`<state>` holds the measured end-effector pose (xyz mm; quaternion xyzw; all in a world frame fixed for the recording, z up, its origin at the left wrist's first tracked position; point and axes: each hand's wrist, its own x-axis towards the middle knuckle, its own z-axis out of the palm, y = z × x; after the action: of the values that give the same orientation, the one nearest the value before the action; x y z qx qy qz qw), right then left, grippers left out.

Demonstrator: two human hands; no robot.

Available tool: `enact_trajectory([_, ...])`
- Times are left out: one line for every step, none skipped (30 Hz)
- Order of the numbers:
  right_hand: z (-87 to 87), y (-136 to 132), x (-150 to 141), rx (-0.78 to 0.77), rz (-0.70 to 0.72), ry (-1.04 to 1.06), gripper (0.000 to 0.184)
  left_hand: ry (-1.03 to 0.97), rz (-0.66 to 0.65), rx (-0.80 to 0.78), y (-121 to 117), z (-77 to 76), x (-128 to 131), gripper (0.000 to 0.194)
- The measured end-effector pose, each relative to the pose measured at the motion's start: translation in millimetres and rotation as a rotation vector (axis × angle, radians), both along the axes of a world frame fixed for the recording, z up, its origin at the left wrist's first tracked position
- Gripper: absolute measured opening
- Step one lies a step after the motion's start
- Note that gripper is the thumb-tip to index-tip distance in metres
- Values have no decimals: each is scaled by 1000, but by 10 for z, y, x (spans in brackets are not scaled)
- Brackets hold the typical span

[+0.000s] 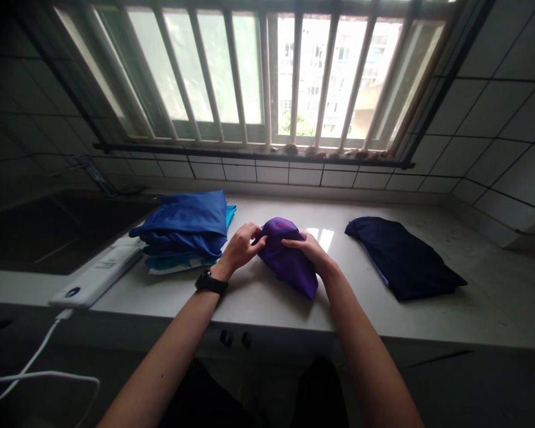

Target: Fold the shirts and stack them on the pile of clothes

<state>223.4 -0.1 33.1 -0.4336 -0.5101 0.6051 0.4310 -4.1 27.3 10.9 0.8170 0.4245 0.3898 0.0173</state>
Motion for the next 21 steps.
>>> enact_trajectory([4, -2, -1, 1, 1, -1, 38, -4, 3, -4, -4, 2, 2, 9])
enact_trajectory([8, -3, -1, 2, 4, -2, 38, -6, 4, -7, -7, 4, 2, 9])
enact_trajectory([13, -4, -2, 0, 6, -2, 38, -7, 5, -9, -9, 5, 2, 9])
enact_trajectory([17, -5, -1, -1, 8, -2, 38, -7, 7, -11, -9, 5, 1, 9])
enact_trajectory([20, -5, 0, -2, 9, -1, 38, -9, 8, -14, -8, 5, -1, 10])
enact_trajectory([22, -4, 2, -2, 11, 0, 38, -10, 9, -20, -6, 3, -3, 11])
enact_trajectory([21, -3, 4, -2, 14, 0, 38, -12, 6, -28, -5, 2, -6, 13])
enact_trajectory([17, -1, 7, 1, 17, 0, 38, -14, 1, -35, -3, 1, -9, 17])
enact_trajectory([9, 2, 8, 10, 17, -3, 38, -11, -11, -43, -3, 1, -10, 22])
enact_trajectory([-1, 7, 7, 32, 12, -9, 38, 1, -30, -50, -3, 2, -11, 27])
enact_trajectory([-13, 12, 4, 72, 4, -20, 39, 21, -52, -56, -3, 4, -10, 29])
enact_trajectory([-27, 18, -1, 126, -8, -36, 41, 43, -72, -60, -4, 6, -8, 28])
enact_trajectory([-40, 26, -8, 189, -22, -56, 43, 64, -85, -60, -6, 10, -5, 25])
enact_trajectory([-53, 34, -14, 251, -34, -78, 44, 77, -87, -58, -7, 13, -2, 20])
enact_trajectory([-63, 43, -19, 304, -44, -100, 46, 79, -78, -54, -9, 17, 1, 15])
enact_trajectory([-70, 53, -22, 339, -53, -116, 48, 70, -59, -48, -11, 21, 2, 12])
enact_trajectory([-74, 64, -21, 356, -65, -119, 51, 56, -33, -41, -12, 26, 2, 10])
enact_trajectory([-74, 74, -17, 361, -83, -107, 55, 39, -5, -34, -13, 30, -1, 9])
enact_trajectory([-70, 86, -9, 363, -101, -80, 58, 20, 24, -29, -14, 34, -5, 8])
enact_trajectory([-65, 97, 1, 365, -125, -41, 59, -1, 52, -24, -15, 39, -11, 7])
enact_trajectory([-59, 107, 13, 367, -150, 6, 58, -23, 74, -19, -16, 43, -18, 6])
